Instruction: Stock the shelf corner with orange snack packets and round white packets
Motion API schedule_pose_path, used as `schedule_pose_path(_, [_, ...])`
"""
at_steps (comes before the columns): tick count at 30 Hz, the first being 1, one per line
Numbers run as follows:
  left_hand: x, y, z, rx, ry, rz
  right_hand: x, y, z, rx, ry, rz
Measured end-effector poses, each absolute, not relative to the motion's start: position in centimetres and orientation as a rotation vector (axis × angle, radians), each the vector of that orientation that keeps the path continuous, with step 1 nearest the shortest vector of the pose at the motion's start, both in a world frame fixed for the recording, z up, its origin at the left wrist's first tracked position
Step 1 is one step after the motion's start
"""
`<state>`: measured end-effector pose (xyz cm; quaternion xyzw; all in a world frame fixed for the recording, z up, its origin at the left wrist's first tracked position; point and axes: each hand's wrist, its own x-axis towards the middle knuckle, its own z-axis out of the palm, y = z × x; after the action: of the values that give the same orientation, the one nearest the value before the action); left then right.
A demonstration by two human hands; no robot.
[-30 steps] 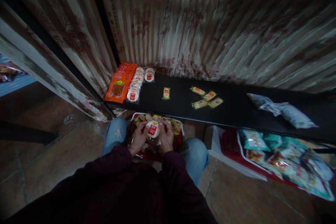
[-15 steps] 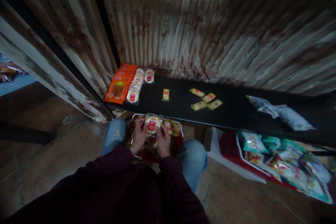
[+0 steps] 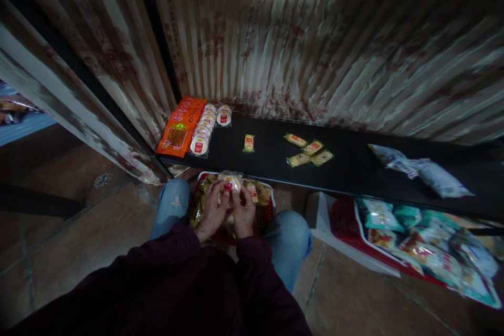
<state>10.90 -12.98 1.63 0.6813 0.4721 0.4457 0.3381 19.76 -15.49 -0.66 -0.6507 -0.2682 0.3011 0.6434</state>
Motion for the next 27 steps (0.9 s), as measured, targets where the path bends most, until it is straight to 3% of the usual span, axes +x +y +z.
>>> schedule_pose_path(14, [11.0, -13.3, 2.1, 1.291, 1.195, 1.068, 18.2, -16.3, 0.5, -1.526, -1.028, 0.532])
schedule_pose_path(27, [10.6, -11.5, 0.3, 0.943, 1.267, 1.111, 19.0, -16.3, 0.4, -1.581, -1.046, 0.356])
